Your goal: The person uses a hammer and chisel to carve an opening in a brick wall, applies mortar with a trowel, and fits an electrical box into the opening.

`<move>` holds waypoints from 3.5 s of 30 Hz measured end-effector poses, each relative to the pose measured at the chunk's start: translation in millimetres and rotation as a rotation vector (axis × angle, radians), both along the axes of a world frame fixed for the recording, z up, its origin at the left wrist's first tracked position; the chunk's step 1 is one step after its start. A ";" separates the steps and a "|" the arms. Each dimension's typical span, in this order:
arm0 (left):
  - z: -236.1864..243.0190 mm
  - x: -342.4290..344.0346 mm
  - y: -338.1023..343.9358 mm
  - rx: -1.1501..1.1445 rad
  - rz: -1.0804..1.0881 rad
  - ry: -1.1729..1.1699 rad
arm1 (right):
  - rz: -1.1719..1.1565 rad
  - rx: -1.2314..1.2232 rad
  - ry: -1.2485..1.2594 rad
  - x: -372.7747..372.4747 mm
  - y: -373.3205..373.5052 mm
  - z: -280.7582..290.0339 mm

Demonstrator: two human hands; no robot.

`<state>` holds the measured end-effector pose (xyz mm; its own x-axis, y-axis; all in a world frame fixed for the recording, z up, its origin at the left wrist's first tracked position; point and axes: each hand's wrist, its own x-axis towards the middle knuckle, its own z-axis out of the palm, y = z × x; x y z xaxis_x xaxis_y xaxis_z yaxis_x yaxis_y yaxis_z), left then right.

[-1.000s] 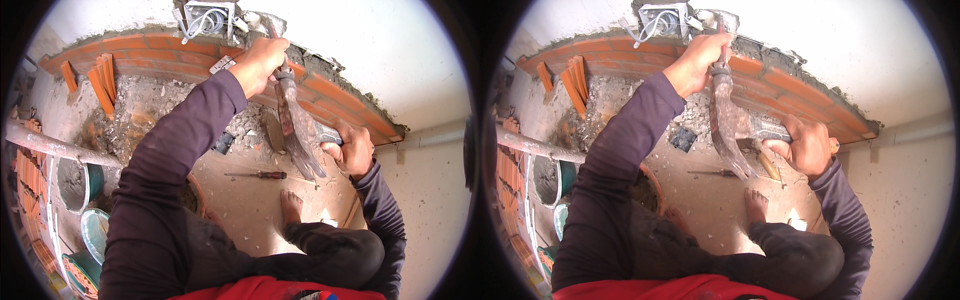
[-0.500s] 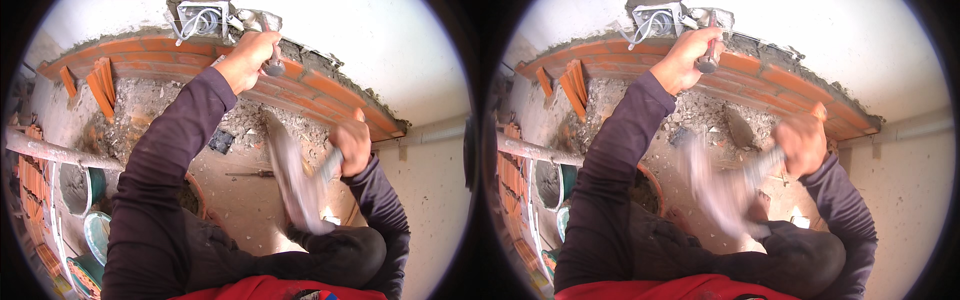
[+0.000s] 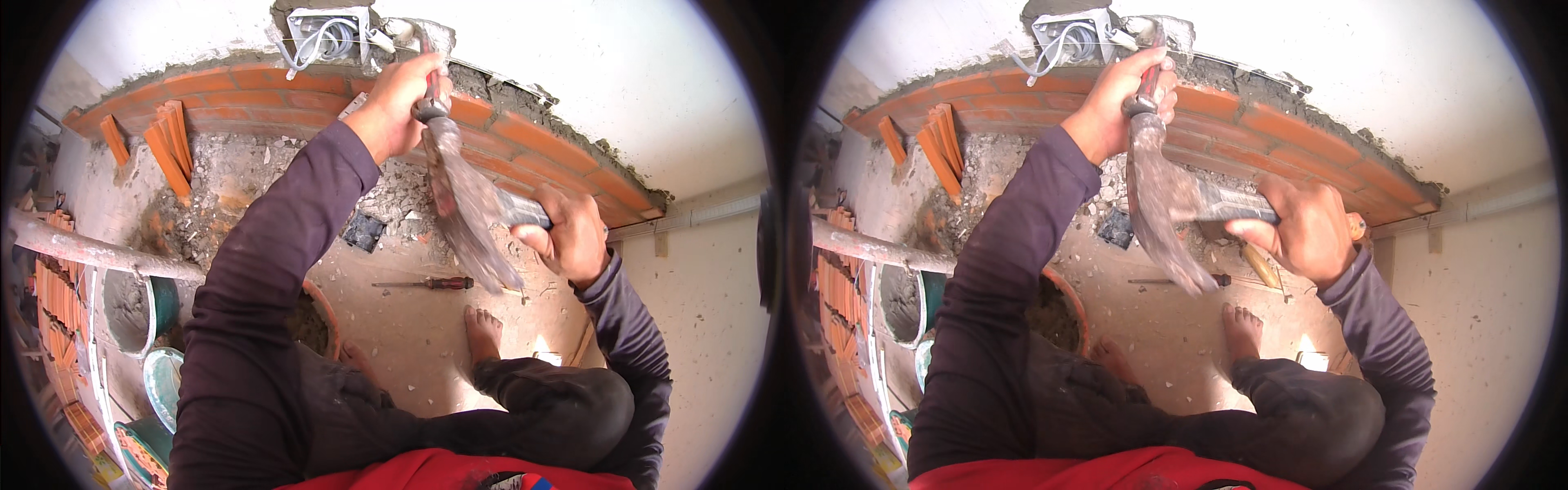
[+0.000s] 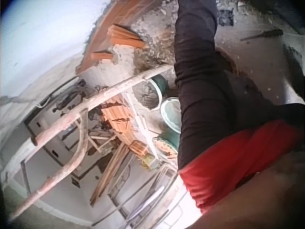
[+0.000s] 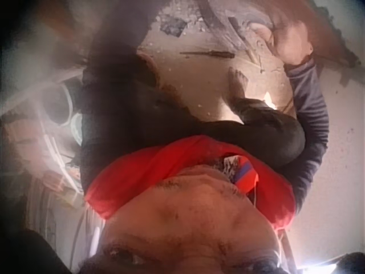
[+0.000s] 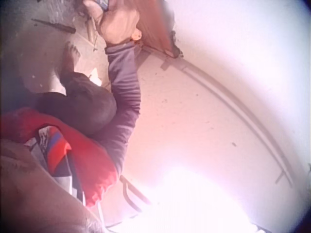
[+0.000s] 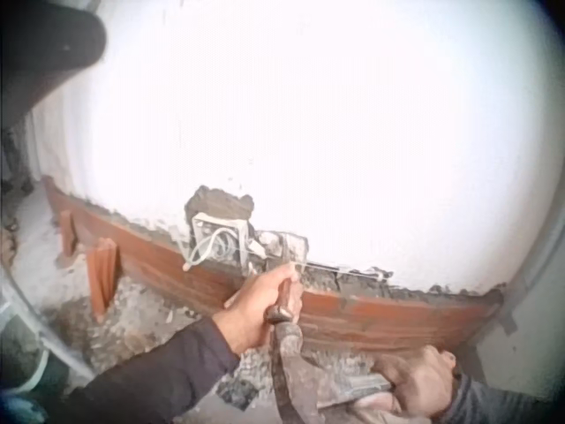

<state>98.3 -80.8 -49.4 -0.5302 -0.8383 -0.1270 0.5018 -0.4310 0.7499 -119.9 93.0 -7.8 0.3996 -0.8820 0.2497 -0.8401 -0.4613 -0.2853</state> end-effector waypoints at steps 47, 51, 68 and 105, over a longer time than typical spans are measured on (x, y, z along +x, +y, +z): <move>-193.0 10.8 238.7 -0.202 -0.706 -1.460 | -0.667 0.271 0.021 -159.2 49.2 -238.0; -205.9 7.2 251.7 -0.254 -0.754 -1.541 | -0.623 0.293 0.018 -159.6 36.3 -251.6; -221.4 17.9 273.5 -0.537 -0.900 -1.531 | -0.586 0.362 -0.205 -169.7 17.6 -267.3; 25.6 40.3 -63.9 -0.509 0.976 -1.352 | -0.147 0.470 -0.899 -66.8 -14.4 -227.7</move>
